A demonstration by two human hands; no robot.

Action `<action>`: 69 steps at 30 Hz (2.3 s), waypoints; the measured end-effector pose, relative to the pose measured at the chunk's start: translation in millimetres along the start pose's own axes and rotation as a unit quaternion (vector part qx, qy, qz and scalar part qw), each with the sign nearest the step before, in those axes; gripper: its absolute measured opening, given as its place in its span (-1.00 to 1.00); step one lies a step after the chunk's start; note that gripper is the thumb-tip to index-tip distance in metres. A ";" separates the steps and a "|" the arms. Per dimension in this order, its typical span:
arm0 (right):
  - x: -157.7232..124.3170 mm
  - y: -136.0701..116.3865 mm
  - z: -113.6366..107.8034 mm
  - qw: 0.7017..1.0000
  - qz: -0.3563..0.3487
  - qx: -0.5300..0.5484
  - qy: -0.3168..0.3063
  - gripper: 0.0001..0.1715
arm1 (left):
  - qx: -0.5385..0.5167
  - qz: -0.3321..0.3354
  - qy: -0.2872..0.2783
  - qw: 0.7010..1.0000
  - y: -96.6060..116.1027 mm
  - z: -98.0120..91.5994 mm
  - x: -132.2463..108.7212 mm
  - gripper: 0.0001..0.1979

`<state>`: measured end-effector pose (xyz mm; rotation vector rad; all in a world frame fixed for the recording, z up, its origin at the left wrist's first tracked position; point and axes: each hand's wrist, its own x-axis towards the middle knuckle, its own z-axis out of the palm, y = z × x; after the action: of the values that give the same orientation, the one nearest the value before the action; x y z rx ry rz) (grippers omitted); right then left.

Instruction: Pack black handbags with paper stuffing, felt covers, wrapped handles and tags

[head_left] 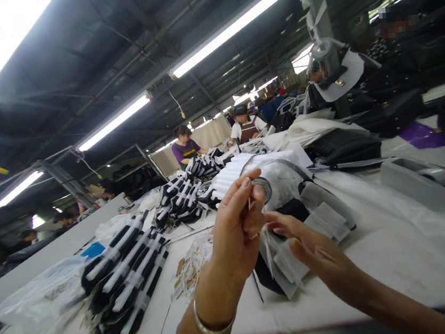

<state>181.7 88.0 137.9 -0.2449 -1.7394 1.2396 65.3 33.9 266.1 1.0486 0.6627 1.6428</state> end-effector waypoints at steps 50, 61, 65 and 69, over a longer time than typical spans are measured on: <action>81.6 43.2 4.5 0.956 0.261 -0.080 -0.108 -0.40 | 0.202 -0.086 0.076 0.973 -63.7 -208.4 28.3 -0.46; 104.2 43.3 18.0 0.956 0.268 -0.010 -0.118 -0.64 | 0.246 -0.122 -0.018 0.961 -58.7 -219.9 20.4 -0.50; 106.1 46.1 18.8 0.955 0.273 -0.033 -0.108 -0.63 | 0.238 -0.093 -0.010 0.967 -65.0 -228.1 20.5 -0.53; 104.8 45.3 19.3 0.960 0.267 -0.033 -0.081 -0.63 | 0.237 -0.077 -0.017 0.968 -64.7 -232.6 15.8 -0.50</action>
<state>96.0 162.6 160.6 -0.7080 -1.9267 1.6197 -111.1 86.2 108.9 1.3214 1.1214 1.3569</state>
